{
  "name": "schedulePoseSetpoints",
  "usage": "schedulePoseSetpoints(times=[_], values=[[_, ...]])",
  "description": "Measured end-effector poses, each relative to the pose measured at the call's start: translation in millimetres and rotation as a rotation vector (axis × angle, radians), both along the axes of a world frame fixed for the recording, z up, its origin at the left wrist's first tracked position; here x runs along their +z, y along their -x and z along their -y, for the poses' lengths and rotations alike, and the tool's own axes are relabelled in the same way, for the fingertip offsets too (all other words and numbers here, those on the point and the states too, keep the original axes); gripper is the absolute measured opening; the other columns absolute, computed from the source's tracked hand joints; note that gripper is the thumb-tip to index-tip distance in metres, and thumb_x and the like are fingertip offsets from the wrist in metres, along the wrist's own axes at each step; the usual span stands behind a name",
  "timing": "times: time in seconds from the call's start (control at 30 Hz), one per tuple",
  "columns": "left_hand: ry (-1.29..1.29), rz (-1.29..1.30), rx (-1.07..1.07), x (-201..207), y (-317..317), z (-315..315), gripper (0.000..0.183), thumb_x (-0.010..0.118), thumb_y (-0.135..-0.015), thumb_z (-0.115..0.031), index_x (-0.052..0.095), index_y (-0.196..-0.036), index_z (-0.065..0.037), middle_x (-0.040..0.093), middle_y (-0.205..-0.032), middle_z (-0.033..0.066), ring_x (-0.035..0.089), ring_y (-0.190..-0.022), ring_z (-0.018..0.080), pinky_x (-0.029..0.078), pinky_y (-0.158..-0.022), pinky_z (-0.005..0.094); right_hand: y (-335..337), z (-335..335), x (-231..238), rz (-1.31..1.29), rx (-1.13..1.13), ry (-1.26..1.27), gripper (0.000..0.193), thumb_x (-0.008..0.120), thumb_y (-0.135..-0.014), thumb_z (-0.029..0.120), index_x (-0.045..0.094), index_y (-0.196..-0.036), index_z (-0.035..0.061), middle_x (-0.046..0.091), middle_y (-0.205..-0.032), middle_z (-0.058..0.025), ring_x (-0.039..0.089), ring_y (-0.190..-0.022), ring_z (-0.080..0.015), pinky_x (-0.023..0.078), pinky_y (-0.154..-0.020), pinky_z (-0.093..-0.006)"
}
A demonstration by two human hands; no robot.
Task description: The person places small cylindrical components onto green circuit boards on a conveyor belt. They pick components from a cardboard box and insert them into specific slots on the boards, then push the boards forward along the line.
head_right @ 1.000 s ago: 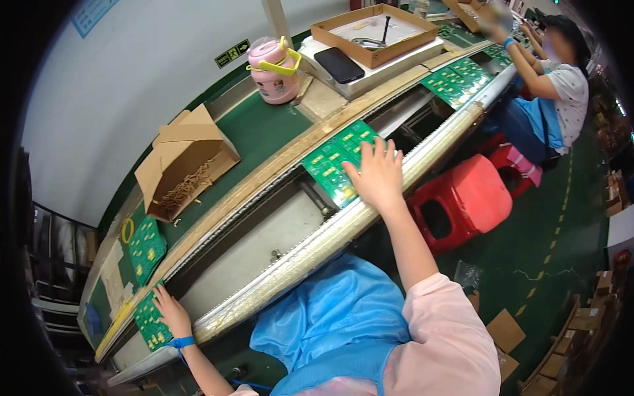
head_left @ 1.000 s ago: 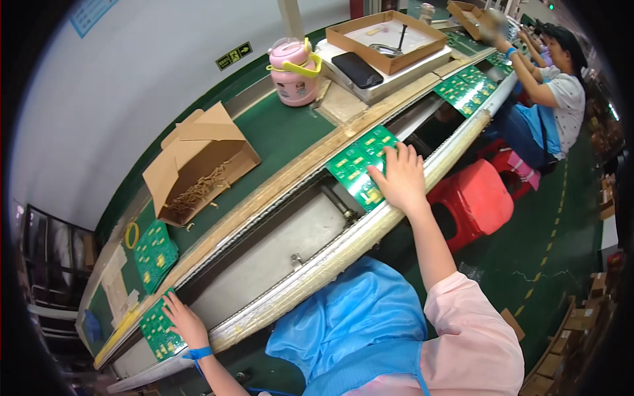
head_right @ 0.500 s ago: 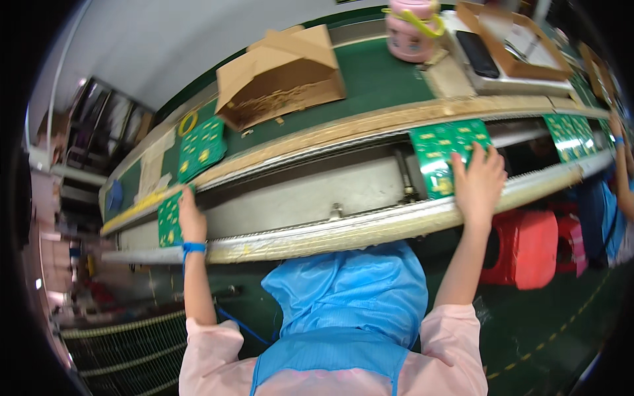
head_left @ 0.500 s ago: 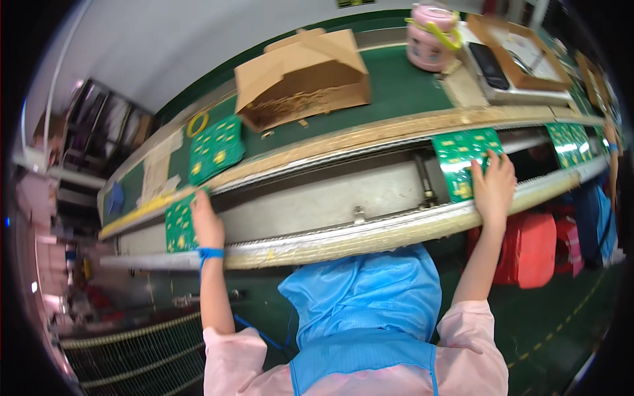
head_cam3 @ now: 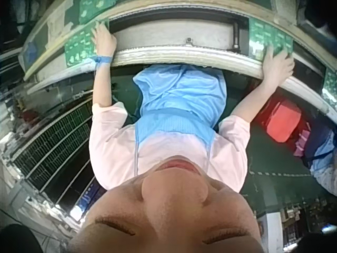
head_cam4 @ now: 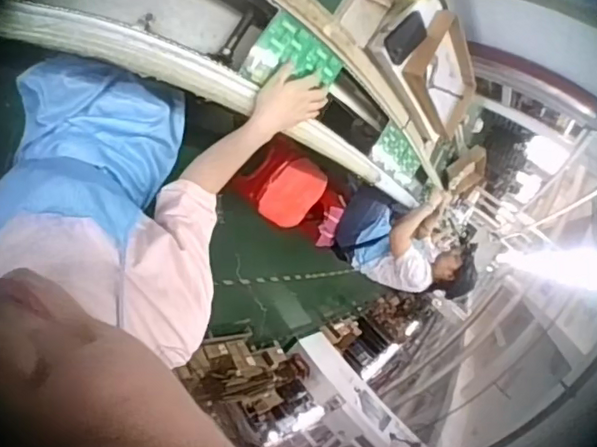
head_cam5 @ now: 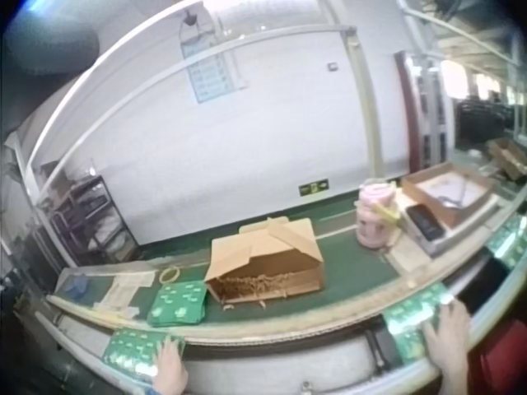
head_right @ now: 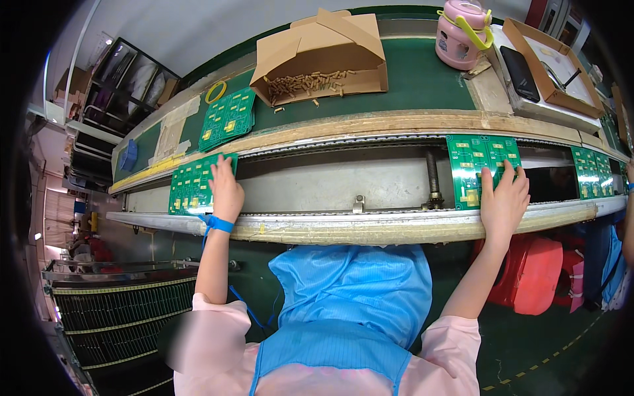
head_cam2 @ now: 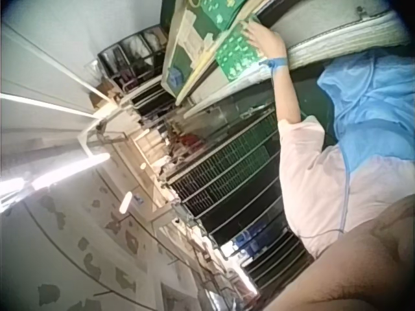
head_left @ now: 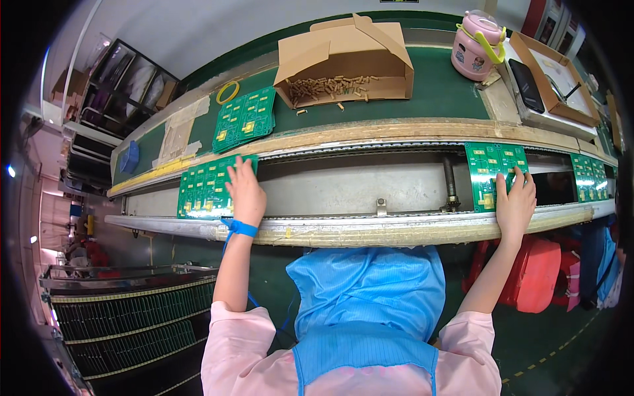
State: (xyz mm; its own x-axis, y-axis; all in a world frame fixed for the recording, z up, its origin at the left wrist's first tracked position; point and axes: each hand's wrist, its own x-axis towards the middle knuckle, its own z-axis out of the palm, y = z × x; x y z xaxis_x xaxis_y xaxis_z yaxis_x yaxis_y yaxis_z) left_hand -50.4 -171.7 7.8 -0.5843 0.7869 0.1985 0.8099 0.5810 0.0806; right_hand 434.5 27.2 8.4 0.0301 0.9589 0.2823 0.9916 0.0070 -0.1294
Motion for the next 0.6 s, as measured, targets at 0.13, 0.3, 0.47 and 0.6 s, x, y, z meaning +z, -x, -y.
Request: schedulePoseSetpoints(times=[0.13,0.3,0.47,0.6], values=[[0.053,-0.019,-0.049,-2.3,-29.9,-11.7,0.064,0.051,-0.079,0.006,0.033,-0.14,0.002,0.025,-0.152,0.0253,0.024,-0.137,0.0536,0.026,-0.105,0.0687,-4.2,-0.8,-3.8,0.011,0.003,-0.018,0.057,0.051,-0.094,0.049,0.048,-0.134,0.0083,0.045,-0.137,-0.0196,0.039,-0.131,-0.0366,0.031,-0.107,-0.0535],[0.099,-0.076,-0.03,2.3,-48.4,-17.0,0.063,0.052,-0.08,0.004,0.033,-0.14,0.003,0.026,-0.15,0.0268,0.027,-0.135,0.0542,0.027,-0.106,0.0658,-1.6,-0.2,-2.3,0.011,0.009,-0.02,0.057,0.051,-0.094,0.048,0.049,-0.133,0.0077,0.045,-0.137,-0.0203,0.04,-0.13,-0.0374,0.031,-0.106,-0.0516],[0.035,-0.094,-0.081,6.7,-50.5,-13.0,0.06,0.054,-0.08,0.003,0.04,-0.138,-0.002,0.035,-0.148,0.021,0.032,-0.135,0.0473,0.031,-0.107,0.0598,-1.6,0.0,-1.3,0.014,0.01,-0.015,0.056,0.052,-0.093,0.047,0.049,-0.133,0.0076,0.045,-0.137,-0.0205,0.04,-0.13,-0.037,0.032,-0.106,-0.0515],[0.003,-0.073,-0.042,10.6,-37.1,-11.1,0.059,0.054,-0.079,0.005,0.043,-0.136,-0.003,0.039,-0.147,0.0195,0.034,-0.135,0.0447,0.032,-0.108,0.0578,-2.0,0.2,-0.1,0.017,0.0,-0.012,0.056,0.052,-0.093,0.047,0.049,-0.133,0.0077,0.045,-0.137,-0.0204,0.04,-0.13,-0.0367,0.032,-0.106,-0.0512]])
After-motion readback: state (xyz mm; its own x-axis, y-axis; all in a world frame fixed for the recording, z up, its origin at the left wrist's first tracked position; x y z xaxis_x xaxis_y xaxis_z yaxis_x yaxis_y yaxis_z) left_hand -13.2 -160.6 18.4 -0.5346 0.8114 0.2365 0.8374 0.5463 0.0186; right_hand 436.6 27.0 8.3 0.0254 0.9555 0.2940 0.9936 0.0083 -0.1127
